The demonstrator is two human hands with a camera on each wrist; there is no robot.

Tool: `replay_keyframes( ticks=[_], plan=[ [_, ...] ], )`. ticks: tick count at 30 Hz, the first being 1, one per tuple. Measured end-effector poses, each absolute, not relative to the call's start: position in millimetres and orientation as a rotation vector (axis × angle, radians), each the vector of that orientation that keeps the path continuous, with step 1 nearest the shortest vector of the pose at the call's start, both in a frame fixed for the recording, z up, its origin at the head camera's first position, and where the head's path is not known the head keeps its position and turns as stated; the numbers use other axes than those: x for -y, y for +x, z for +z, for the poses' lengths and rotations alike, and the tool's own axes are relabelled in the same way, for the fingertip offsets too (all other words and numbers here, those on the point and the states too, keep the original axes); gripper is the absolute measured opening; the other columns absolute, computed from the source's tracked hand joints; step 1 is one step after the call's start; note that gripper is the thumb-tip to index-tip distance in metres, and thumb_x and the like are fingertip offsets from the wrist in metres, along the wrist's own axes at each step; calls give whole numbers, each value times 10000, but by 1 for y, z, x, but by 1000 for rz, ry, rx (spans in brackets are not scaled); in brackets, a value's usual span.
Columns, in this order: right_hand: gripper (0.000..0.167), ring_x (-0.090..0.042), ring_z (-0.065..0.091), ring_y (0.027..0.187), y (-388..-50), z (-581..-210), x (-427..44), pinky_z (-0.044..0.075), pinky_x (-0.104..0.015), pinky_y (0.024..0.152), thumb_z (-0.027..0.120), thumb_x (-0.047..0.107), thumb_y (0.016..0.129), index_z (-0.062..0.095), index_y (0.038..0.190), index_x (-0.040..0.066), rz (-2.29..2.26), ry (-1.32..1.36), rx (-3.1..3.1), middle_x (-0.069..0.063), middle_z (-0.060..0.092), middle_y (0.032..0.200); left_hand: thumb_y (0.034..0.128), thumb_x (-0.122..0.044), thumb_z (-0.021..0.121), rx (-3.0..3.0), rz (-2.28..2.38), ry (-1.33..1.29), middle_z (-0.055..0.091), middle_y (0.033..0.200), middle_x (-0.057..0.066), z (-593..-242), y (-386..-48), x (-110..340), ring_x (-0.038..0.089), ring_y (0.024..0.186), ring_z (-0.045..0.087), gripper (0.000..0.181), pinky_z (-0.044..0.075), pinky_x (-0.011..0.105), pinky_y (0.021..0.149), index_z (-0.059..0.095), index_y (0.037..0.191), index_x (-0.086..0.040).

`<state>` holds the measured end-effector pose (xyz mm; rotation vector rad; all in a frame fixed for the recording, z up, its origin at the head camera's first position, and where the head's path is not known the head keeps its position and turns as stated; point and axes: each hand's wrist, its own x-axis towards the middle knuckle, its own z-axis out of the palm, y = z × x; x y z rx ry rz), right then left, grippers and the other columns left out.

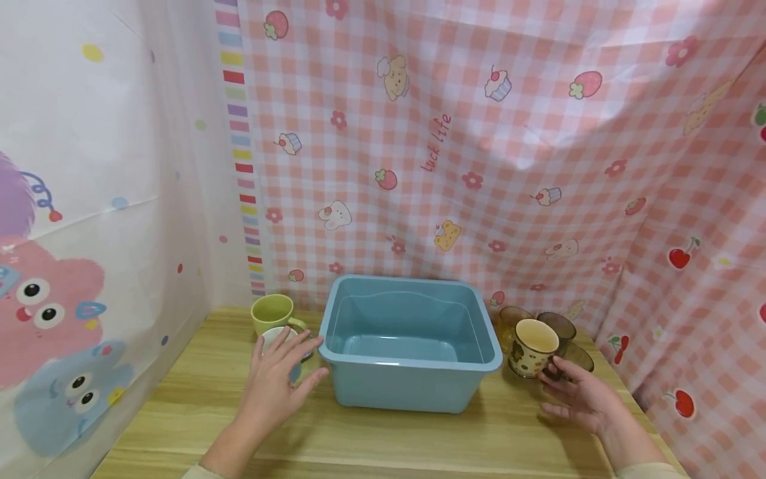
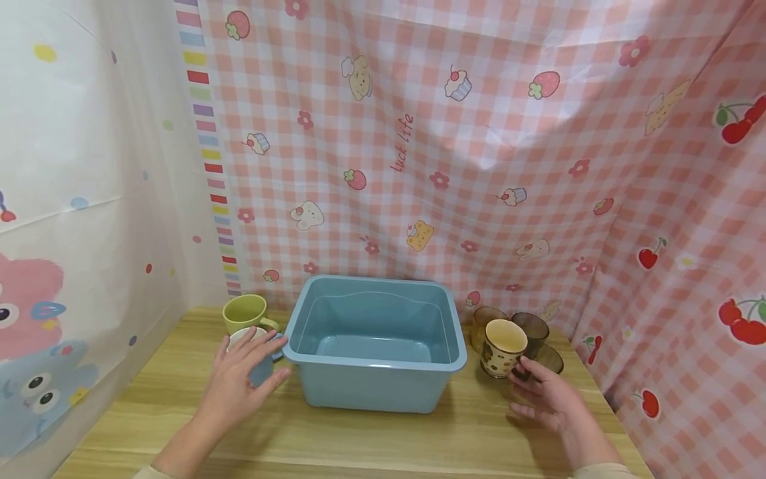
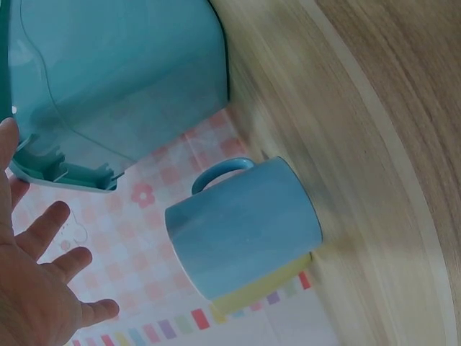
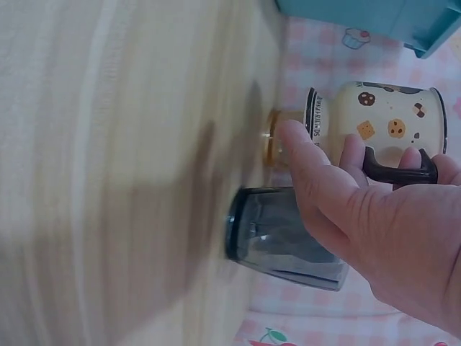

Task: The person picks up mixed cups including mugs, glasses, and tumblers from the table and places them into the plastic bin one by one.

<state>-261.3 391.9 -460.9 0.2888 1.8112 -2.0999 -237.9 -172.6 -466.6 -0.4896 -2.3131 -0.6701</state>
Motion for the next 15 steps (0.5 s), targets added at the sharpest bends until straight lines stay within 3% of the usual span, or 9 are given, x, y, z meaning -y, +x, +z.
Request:
replay_keyframes(
  ticks=[6, 15],
  plan=[
    [369, -7, 676, 1029, -261, -448, -391, 604, -467, 1016, 416, 443, 1152, 672, 948, 273, -2091, 164, -1748, 118, 733, 1120, 857, -343, 884, 2323, -673, -485, 700, 1445, 139, -466, -237, 173, 529, 1416, 559, 548, 250, 879, 1139, 725, 1365, -212],
    [330, -80, 692, 1061, -261, -422, -383, 594, -517, 1038, 479, 437, 1141, 681, 943, 267, -2126, 225, -1804, 83, 752, 1115, 860, -355, 883, 2330, -669, -487, 687, 1467, 126, -465, -236, 173, 523, 1428, 550, 559, 260, 870, 1143, 715, 1378, -229]
  ],
)
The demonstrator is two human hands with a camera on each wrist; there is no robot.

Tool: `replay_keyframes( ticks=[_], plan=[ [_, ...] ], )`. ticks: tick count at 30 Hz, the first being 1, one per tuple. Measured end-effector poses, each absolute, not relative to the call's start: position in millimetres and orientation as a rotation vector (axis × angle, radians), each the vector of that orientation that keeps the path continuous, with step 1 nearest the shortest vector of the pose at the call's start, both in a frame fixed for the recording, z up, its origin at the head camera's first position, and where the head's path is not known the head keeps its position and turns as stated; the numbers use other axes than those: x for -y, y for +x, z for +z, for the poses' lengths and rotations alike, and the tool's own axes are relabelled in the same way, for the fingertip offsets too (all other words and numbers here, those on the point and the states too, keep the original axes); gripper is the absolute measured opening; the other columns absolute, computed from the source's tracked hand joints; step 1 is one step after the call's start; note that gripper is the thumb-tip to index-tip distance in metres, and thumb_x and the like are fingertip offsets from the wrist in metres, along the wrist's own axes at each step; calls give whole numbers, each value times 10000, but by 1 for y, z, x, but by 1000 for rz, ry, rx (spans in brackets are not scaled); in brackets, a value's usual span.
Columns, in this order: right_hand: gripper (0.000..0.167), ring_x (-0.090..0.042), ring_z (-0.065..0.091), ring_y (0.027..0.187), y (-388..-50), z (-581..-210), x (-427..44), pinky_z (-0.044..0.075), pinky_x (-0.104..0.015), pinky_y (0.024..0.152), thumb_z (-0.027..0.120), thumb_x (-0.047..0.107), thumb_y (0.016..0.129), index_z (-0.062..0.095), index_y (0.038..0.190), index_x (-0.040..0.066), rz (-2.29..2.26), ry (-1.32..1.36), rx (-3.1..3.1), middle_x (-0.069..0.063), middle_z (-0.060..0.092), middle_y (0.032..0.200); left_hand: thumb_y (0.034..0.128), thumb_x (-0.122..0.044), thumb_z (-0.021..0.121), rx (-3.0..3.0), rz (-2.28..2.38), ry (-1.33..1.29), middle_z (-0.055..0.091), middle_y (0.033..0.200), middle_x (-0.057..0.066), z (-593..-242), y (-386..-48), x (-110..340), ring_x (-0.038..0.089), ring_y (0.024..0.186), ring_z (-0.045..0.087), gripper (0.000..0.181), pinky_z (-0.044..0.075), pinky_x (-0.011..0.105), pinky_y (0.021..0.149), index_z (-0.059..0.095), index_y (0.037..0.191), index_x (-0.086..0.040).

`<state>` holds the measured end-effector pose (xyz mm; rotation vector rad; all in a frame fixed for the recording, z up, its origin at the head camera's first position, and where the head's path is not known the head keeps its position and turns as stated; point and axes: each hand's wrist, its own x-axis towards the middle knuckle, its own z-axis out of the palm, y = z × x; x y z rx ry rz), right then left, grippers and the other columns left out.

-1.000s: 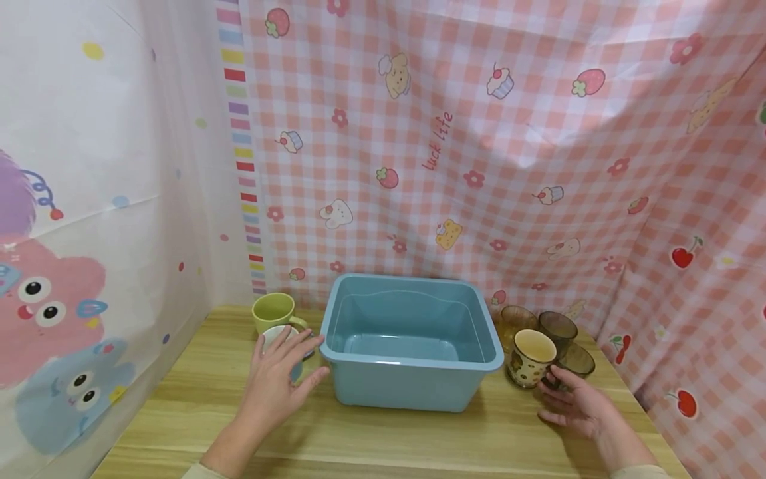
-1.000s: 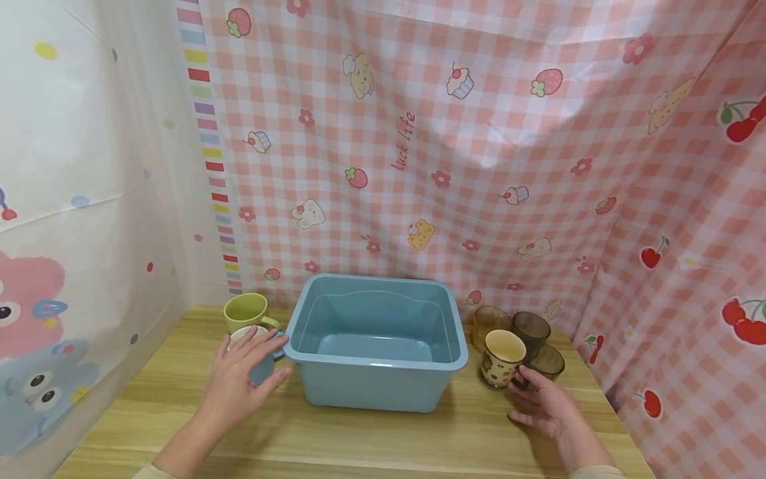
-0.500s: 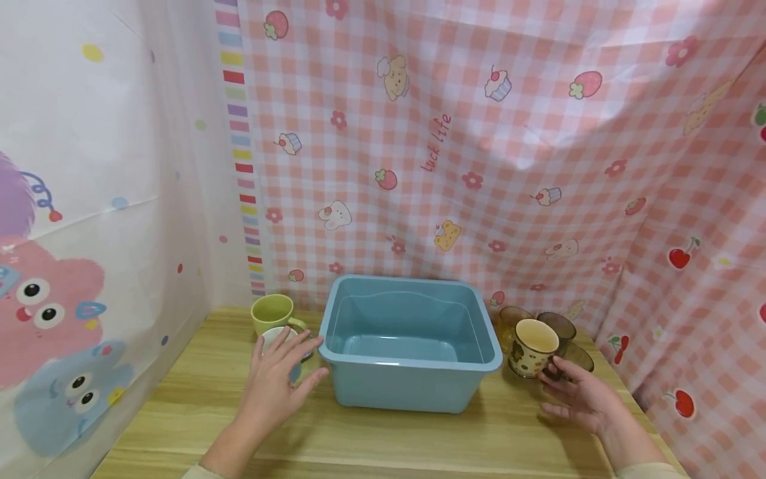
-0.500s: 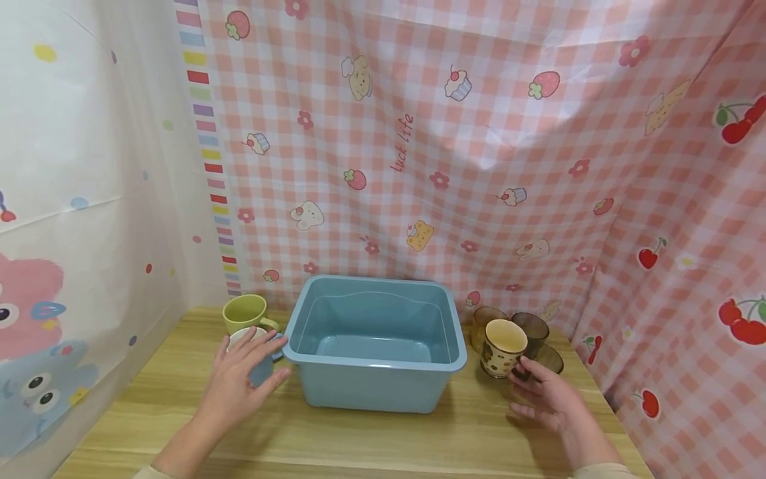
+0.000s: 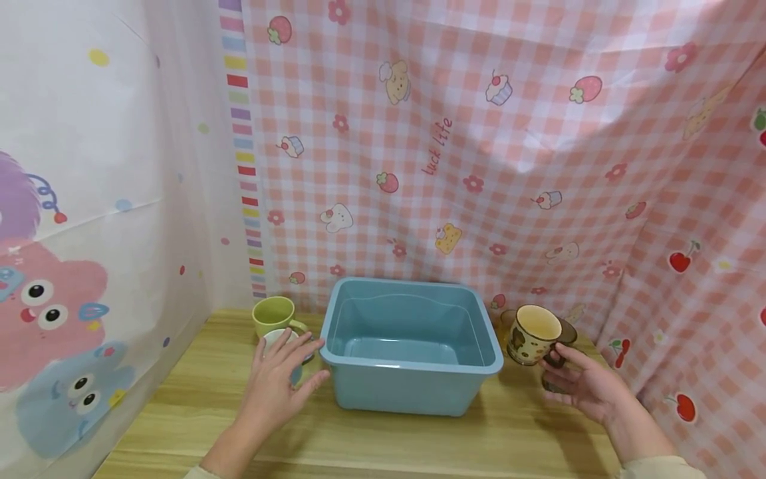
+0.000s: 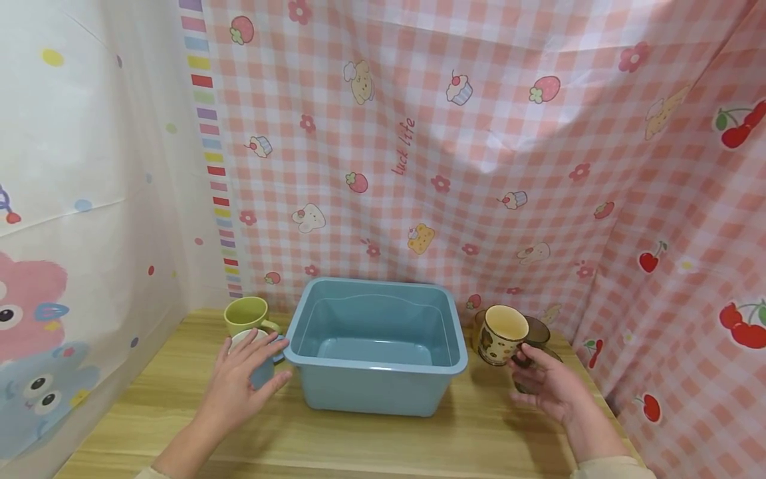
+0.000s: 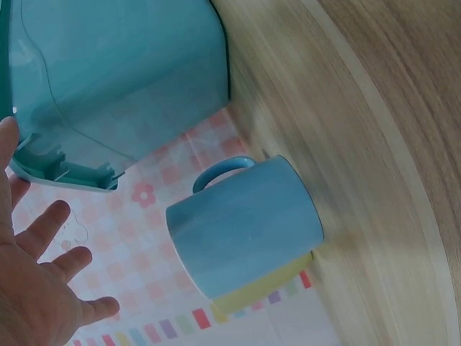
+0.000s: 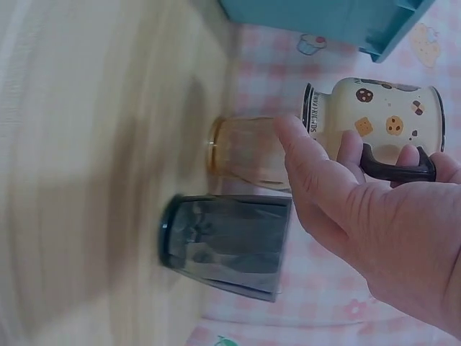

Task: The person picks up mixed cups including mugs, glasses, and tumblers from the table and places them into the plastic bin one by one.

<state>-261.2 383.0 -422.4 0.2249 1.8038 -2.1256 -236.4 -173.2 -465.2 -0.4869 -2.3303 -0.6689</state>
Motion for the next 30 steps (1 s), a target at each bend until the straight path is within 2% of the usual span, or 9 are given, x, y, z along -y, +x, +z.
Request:
replay_keyframes(
  ticks=[11, 20, 30],
  plan=[
    [351, -56, 713, 1087, -267, -395, -380, 598, -475, 1032, 454, 426, 1149, 676, 921, 280, -2125, 133, -1796, 125, 747, 1083, 858, -357, 887, 2327, -673, -493, 687, 1467, 128, -466, -237, 173, 522, 1436, 543, 565, 262, 856, 1154, 714, 1380, -228],
    [322, -55, 718, 1036, -271, -375, -380, 619, -499, 1018, 472, 412, 1144, 677, 960, 245, -2151, 103, -1806, 77, 753, 1120, 869, -368, 880, 2345, -665, -493, 676, 1482, 125, -465, -236, 174, 517, 1448, 534, 569, 253, 841, 1174, 705, 1392, -229],
    [283, -67, 757, 1054, -274, -353, -374, 649, -481, 934, 488, 365, 1146, 690, 980, 256, -2223, 74, -1767, 87, 798, 1056, 869, -373, 882, 2355, -656, -502, 682, 1471, 137, -466, -237, 176, 514, 1450, 533, 569, 252, 841, 1176, 710, 1391, -226]
  ],
)
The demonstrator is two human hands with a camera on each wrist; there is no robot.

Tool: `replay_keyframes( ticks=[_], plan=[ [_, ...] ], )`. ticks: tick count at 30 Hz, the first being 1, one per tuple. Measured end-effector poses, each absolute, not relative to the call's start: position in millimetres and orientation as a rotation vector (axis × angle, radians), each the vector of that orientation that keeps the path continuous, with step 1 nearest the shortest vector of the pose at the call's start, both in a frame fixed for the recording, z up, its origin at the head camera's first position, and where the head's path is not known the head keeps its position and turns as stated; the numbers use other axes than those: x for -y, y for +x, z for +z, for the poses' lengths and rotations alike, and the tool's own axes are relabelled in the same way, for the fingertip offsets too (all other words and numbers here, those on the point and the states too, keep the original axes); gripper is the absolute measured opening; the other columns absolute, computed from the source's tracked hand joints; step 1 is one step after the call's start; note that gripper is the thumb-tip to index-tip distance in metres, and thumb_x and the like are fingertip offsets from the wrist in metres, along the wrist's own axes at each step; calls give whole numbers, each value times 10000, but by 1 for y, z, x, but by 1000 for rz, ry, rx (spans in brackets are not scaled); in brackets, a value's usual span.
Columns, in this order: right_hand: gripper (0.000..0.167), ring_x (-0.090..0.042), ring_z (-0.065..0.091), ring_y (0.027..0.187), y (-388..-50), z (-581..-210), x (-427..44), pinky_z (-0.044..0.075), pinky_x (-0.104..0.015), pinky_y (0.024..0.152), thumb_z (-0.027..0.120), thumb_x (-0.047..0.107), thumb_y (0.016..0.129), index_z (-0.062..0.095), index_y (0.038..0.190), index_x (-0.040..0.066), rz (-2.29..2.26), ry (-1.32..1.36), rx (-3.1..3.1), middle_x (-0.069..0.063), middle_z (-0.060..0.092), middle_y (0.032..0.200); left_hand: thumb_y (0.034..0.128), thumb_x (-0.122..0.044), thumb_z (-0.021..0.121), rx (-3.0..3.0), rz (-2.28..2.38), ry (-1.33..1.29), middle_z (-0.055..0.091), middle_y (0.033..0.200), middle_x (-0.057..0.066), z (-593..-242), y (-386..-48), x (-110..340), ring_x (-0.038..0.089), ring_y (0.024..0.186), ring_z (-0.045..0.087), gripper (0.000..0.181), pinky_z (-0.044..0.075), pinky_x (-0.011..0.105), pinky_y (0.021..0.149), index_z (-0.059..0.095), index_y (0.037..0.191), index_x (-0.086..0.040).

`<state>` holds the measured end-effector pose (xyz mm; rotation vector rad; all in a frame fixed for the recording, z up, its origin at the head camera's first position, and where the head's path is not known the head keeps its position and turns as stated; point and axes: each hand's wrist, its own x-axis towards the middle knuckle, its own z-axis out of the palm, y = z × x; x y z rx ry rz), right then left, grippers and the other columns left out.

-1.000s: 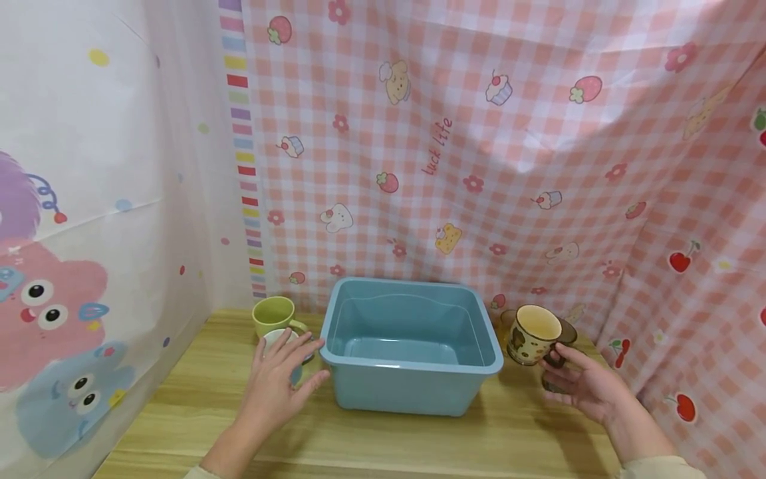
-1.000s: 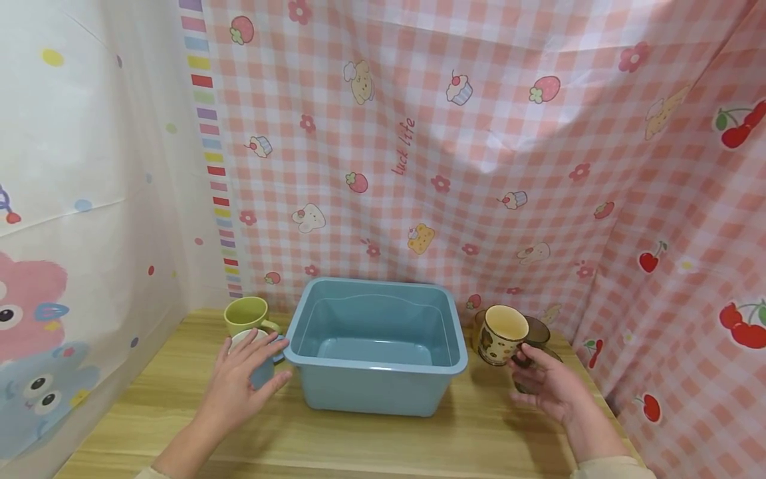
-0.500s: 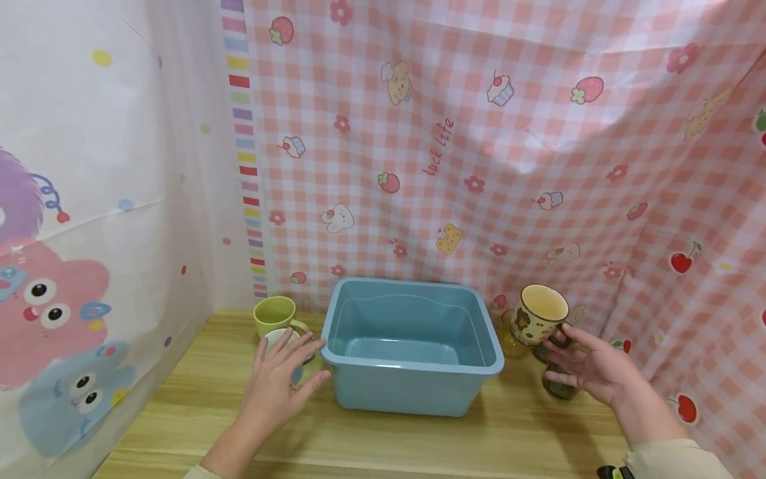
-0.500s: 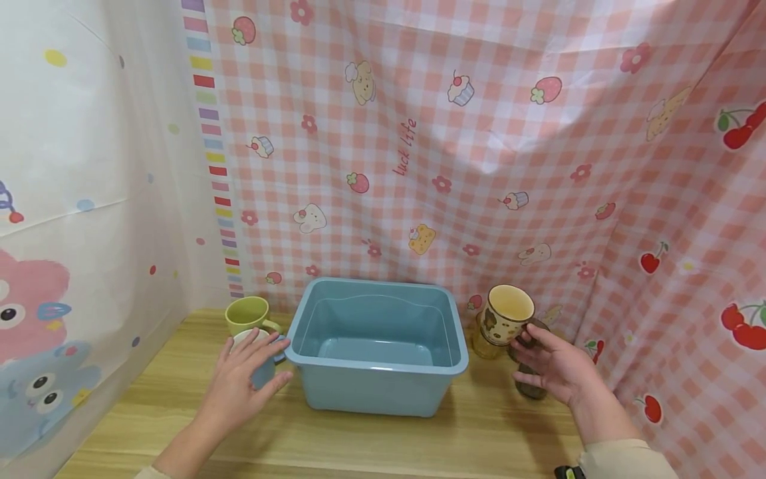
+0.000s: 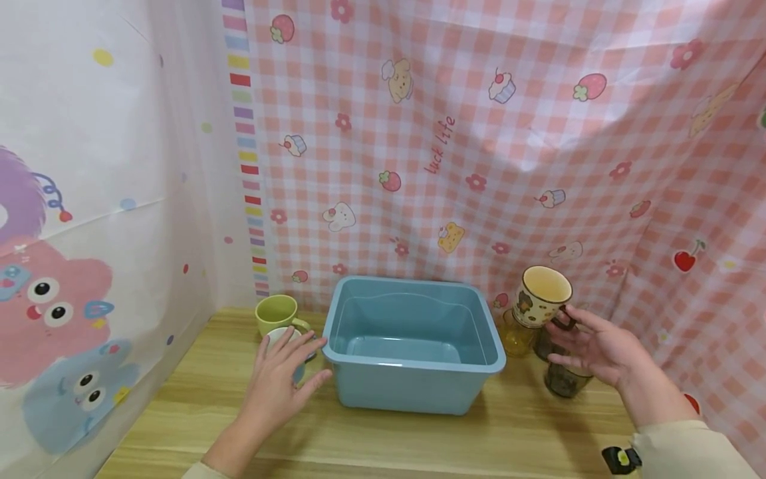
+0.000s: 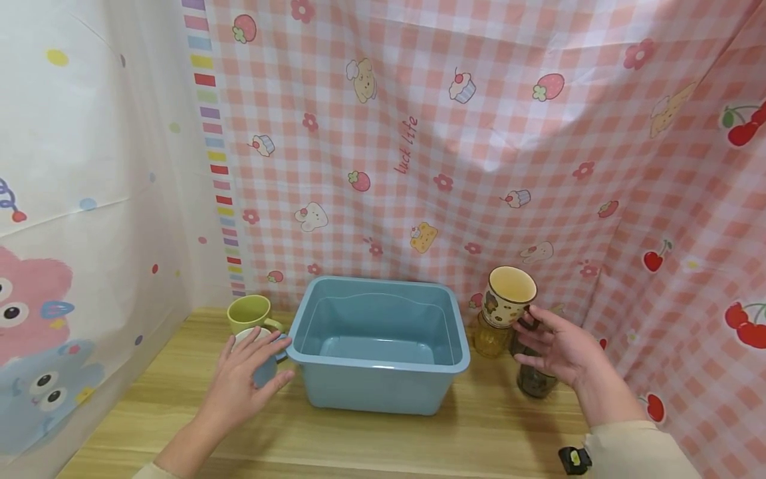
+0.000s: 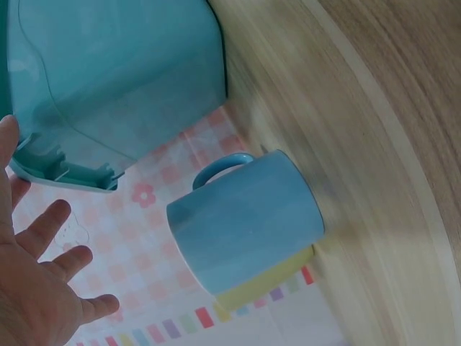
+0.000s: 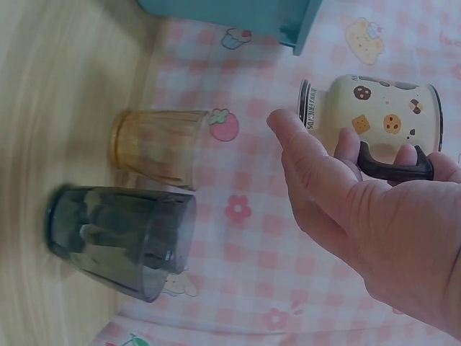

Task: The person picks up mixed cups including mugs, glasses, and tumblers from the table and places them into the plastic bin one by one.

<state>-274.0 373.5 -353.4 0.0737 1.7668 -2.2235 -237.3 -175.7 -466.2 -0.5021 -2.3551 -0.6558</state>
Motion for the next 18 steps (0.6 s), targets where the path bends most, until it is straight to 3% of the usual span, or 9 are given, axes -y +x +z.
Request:
replay_keyframes(
  ticks=[8, 18],
  plan=[
    [260, -101, 765, 1043, -279, -342, -369, 650, -491, 922, 476, 342, 1150, 702, 1045, 268, -2239, 36, -1724, 55, 801, 1083, 877, -387, 875, 2383, -660, -494, 676, 1481, 132, -466, -238, 176, 509, 1465, 520, 567, 238, 842, 1185, 708, 1395, -227],
    [236, -78, 732, 1067, -283, -328, -361, 644, -469, 930, 469, 369, 1151, 682, 1078, 299, -2180, -2, -1817, 107, 762, 1119, 880, -397, 872, 2387, -657, -492, 672, 1491, 102, -466, -238, 176, 513, 1463, 520, 569, 240, 836, 1192, 704, 1400, -241]
  ],
)
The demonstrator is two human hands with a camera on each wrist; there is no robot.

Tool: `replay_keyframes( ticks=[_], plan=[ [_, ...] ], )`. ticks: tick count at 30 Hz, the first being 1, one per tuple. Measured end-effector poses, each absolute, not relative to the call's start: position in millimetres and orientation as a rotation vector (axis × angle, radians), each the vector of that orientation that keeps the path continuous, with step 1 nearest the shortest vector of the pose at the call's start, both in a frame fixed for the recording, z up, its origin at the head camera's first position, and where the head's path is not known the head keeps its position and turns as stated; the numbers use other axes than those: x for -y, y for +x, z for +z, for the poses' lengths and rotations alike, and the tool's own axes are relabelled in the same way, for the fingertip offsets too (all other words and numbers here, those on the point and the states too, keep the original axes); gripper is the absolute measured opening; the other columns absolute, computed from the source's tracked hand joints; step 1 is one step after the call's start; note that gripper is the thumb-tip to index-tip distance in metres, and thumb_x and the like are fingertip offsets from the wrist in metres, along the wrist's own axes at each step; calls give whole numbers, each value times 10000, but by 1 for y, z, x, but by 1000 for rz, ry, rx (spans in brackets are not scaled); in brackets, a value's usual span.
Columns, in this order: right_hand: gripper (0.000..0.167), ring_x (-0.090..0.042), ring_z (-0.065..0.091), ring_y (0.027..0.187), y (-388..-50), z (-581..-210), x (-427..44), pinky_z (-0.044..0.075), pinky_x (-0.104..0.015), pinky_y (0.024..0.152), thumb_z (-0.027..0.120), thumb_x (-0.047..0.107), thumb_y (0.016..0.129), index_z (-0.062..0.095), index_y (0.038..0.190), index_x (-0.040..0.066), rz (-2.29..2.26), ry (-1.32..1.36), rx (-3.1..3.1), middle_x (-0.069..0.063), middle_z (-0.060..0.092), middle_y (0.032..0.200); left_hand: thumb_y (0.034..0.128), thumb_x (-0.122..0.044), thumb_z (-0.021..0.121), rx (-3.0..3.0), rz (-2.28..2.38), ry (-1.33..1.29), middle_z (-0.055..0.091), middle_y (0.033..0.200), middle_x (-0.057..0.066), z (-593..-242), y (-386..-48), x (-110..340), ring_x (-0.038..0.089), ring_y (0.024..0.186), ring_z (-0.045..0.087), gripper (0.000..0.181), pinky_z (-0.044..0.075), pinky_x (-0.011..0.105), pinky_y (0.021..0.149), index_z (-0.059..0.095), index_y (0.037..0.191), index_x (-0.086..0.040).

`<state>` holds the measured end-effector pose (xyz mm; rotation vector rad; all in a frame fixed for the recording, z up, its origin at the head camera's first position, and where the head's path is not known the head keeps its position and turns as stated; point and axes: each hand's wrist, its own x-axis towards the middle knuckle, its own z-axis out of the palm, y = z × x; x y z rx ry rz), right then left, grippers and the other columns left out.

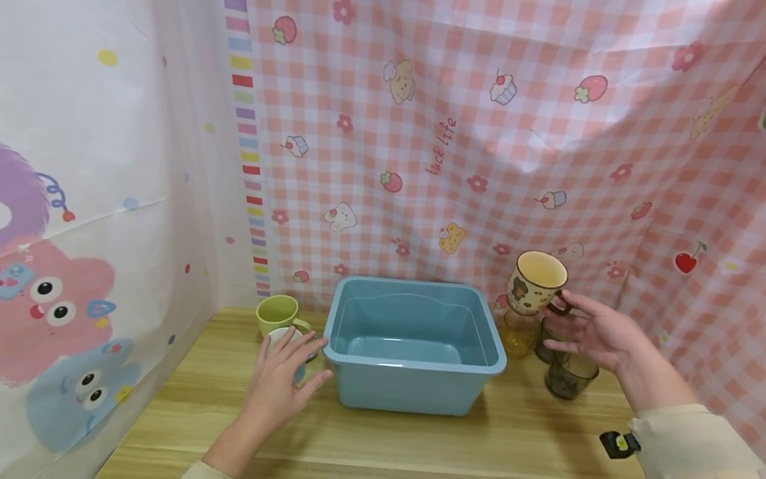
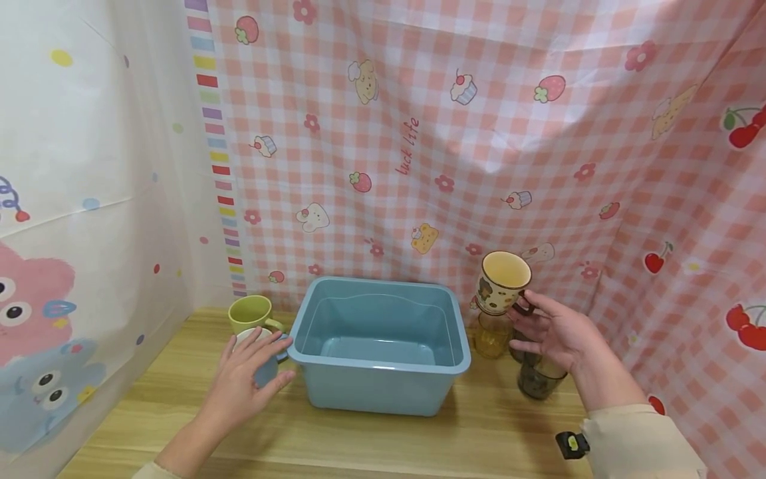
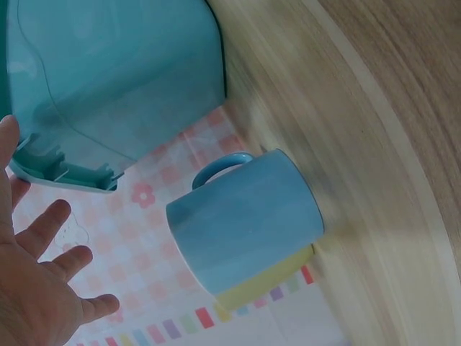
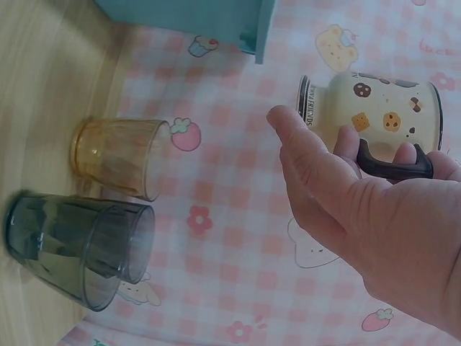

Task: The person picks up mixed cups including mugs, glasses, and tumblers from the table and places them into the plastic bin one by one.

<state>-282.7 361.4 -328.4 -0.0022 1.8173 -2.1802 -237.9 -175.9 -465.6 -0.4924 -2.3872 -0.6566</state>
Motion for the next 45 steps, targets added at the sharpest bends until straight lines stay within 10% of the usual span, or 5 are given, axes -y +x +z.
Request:
replay_keyframes(
  ticks=[45],
  plan=[
    [224, -85, 719, 1094, -301, -300, -306, 616, -432, 984, 515, 413, 1134, 687, 1051, 297, -2068, -71, -1890, 105, 740, 1141, 879, -386, 870, 2381, -651, -487, 676, 1483, 125, -465, -235, 175, 512, 1458, 527, 590, 253, 822, 1198, 691, 1418, -229]
  ],
)
